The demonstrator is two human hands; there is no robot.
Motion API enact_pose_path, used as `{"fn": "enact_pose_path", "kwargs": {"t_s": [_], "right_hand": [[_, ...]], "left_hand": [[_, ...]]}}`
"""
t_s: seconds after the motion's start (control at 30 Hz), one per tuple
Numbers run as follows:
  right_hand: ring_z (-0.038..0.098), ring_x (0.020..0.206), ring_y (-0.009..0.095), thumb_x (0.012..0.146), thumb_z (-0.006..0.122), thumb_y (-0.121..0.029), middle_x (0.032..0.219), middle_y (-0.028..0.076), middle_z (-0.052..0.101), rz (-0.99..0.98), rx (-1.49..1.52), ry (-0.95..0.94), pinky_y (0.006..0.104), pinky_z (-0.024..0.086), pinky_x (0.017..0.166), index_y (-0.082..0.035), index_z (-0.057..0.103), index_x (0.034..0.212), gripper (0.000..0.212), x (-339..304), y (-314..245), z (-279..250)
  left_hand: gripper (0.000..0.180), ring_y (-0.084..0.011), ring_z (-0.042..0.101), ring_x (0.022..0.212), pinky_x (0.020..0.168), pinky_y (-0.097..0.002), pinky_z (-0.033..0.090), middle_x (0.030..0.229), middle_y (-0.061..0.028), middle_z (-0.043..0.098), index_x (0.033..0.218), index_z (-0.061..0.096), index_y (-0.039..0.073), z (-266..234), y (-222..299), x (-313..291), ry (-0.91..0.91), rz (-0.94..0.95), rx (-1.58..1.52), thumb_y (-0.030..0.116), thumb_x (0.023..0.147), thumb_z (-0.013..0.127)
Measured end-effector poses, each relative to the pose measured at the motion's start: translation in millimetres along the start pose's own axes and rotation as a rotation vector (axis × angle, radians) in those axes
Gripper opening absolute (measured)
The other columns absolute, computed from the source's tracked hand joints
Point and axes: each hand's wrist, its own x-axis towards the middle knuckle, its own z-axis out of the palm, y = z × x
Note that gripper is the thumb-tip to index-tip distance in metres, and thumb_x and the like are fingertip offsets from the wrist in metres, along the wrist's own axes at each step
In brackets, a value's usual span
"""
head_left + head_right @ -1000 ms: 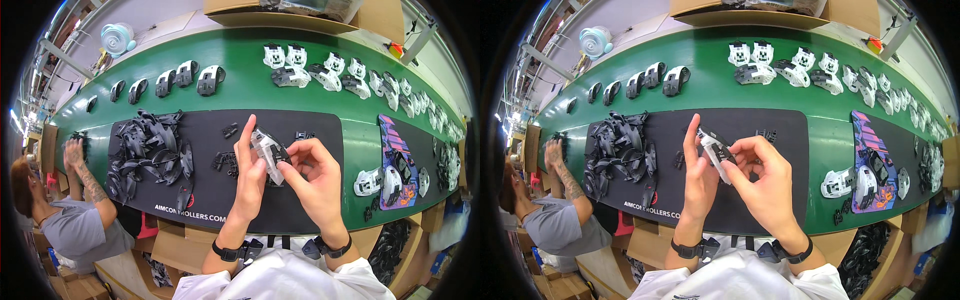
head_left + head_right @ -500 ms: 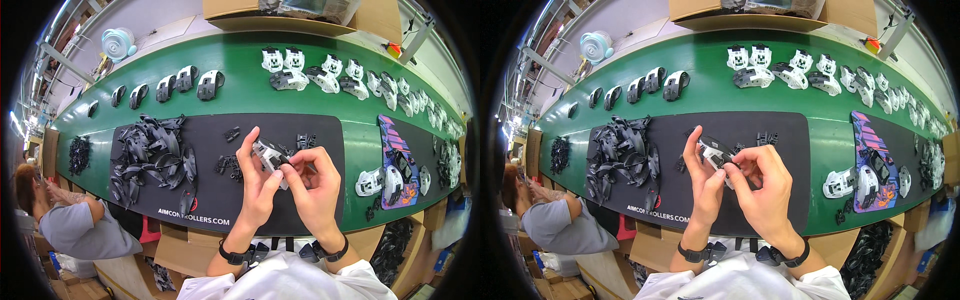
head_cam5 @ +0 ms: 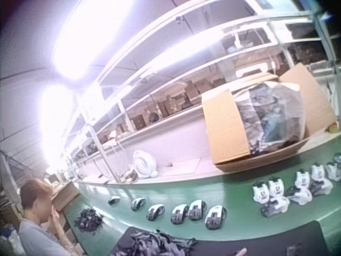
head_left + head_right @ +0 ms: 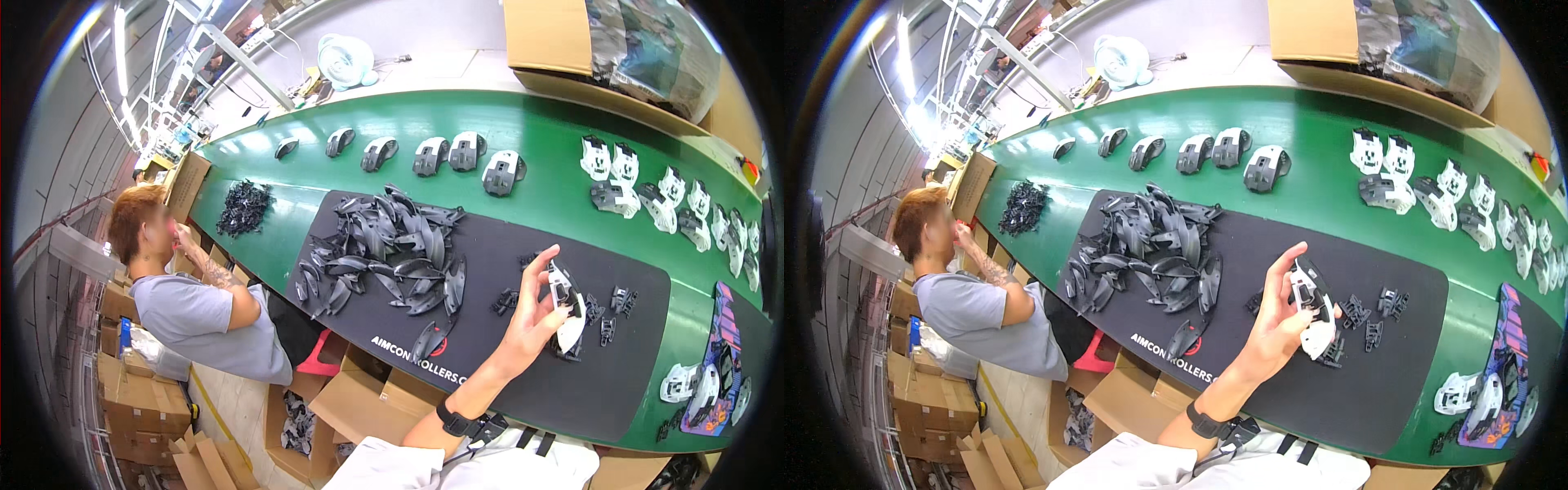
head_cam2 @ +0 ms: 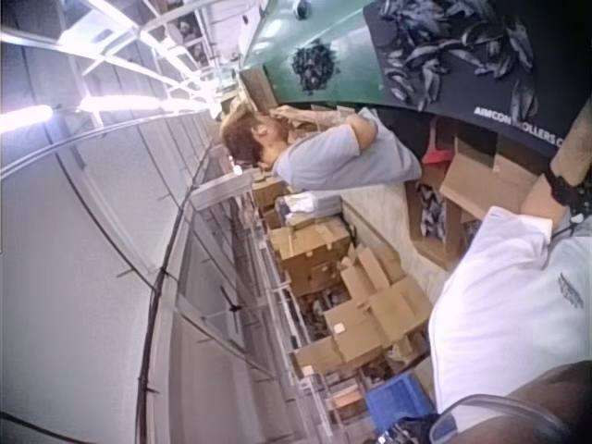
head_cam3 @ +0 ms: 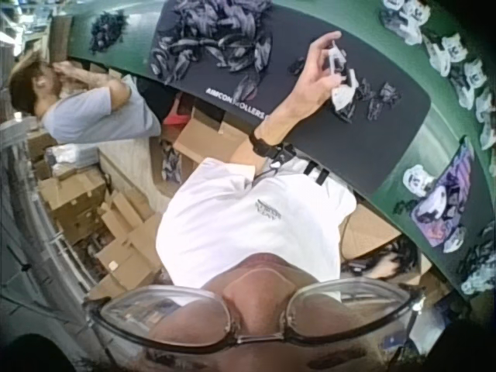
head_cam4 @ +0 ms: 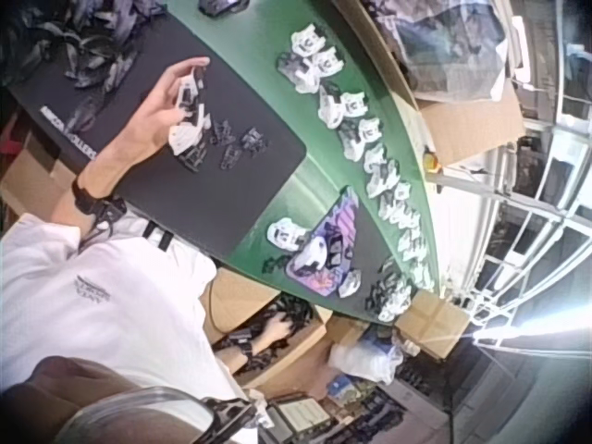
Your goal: Assembling small plastic components onto game controller shells on an assembly line.
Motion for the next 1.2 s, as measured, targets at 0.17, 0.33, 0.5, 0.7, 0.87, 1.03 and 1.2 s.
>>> {"fn": "enact_pose_path", "kwargs": {"t_s": [0.17, 0.33, 0.5, 0.7, 0.87, 1.03, 1.2], "right_hand": [[0.070, 0.080, 0.043, 0.095, 0.062, -0.037, 0.100, 0.020, 0.074, -0.003, 0.058, -0.257, 0.0466, 0.056, 0.071, -0.009, 0.072, 0.118, 0.038, -47.4, 1.1, -15.9], [0.069, 0.094, 0.041, 0.095, 0.065, -0.032, 0.106, 0.027, 0.071, 0.193, 0.280, -0.440, 0.0427, 0.055, 0.081, 0.003, 0.071, 0.115, 0.041, -20.2, 18.2, -46.0], [0.069, 0.092, 0.040, 0.097, 0.066, -0.034, 0.105, 0.026, 0.072, 0.101, 0.707, -0.369, 0.0427, 0.055, 0.081, 0.008, 0.070, 0.111, 0.045, 3.1, 88.8, -52.0], [0.069, 0.093, 0.028, 0.099, 0.062, -0.032, 0.107, 0.021, 0.071, 0.359, 0.279, -0.744, 0.0355, 0.053, 0.084, 0.004, 0.067, 0.117, 0.040, -16.5, 108.9, -83.9], [0.067, 0.092, 0.018, 0.105, 0.051, -0.017, 0.106, 0.015, 0.069, 0.595, 0.354, -0.777, 0.0271, 0.052, 0.080, 0.003, 0.061, 0.122, 0.028, 19.7, -34.1, -241.2], [0.065, 0.089, 0.017, 0.104, 0.053, -0.014, 0.103, 0.016, 0.068, 0.457, 0.398, -0.785, 0.0267, 0.052, 0.077, 0.004, 0.061, 0.122, 0.027, 67.9, -27.3, -271.2], [0.061, 0.088, 0.012, 0.102, 0.055, -0.007, 0.102, 0.008, 0.065, 0.022, 1.176, -0.276, 0.0249, 0.050, 0.078, 0.003, 0.060, 0.132, 0.031, 89.8, -99.3, -306.3]], "left_hand": [[0.094, -0.0251, 0.064, 0.105, 0.084, -0.0377, 0.058, 0.114, -0.0129, 0.053, 0.159, 0.012, 0.015, -3.0, 6.3, 8.6, -0.070, -0.016, -0.081, 0.009, 0.085, 0.068], [0.092, -0.0273, 0.066, 0.101, 0.082, -0.0389, 0.059, 0.112, -0.0166, 0.058, 0.159, 0.014, 0.014, 4.0, 13.0, 9.6, -0.011, -0.025, -0.067, 0.001, 0.082, 0.063], [0.076, -0.0328, 0.069, 0.095, 0.076, -0.0443, 0.062, 0.107, -0.0158, 0.058, 0.156, 0.019, 0.014, 6.8, 19.7, 11.8, 0.048, -0.140, -0.199, 0.010, 0.090, 0.056], [0.076, -0.0364, 0.070, 0.091, 0.072, -0.0489, 0.062, 0.104, -0.0209, 0.062, 0.154, 0.023, 0.013, 12.1, 16.6, 15.0, -0.056, -0.190, -0.211, 0.014, 0.088, 0.060], [0.072, -0.0364, 0.070, 0.089, 0.070, -0.0497, 0.063, 0.106, -0.0184, 0.060, 0.154, 0.023, 0.011, 15.3, 33.7, 2.4, -0.010, -0.230, -0.188, 0.018, 0.089, 0.054], [0.072, -0.0365, 0.070, 0.087, 0.069, -0.0481, 0.063, 0.105, -0.0183, 0.060, 0.154, 0.024, 0.011, -0.4, 21.5, 4.8, -0.033, -0.289, -0.203, 0.017, 0.089, 0.055], [0.075, -0.0358, 0.071, 0.087, 0.068, -0.0461, 0.063, 0.099, -0.0184, 0.062, 0.153, 0.024, 0.011, 18.0, 22.9, 10.3, -0.054, -0.302, -0.141, 0.012, 0.086, 0.057]]}}
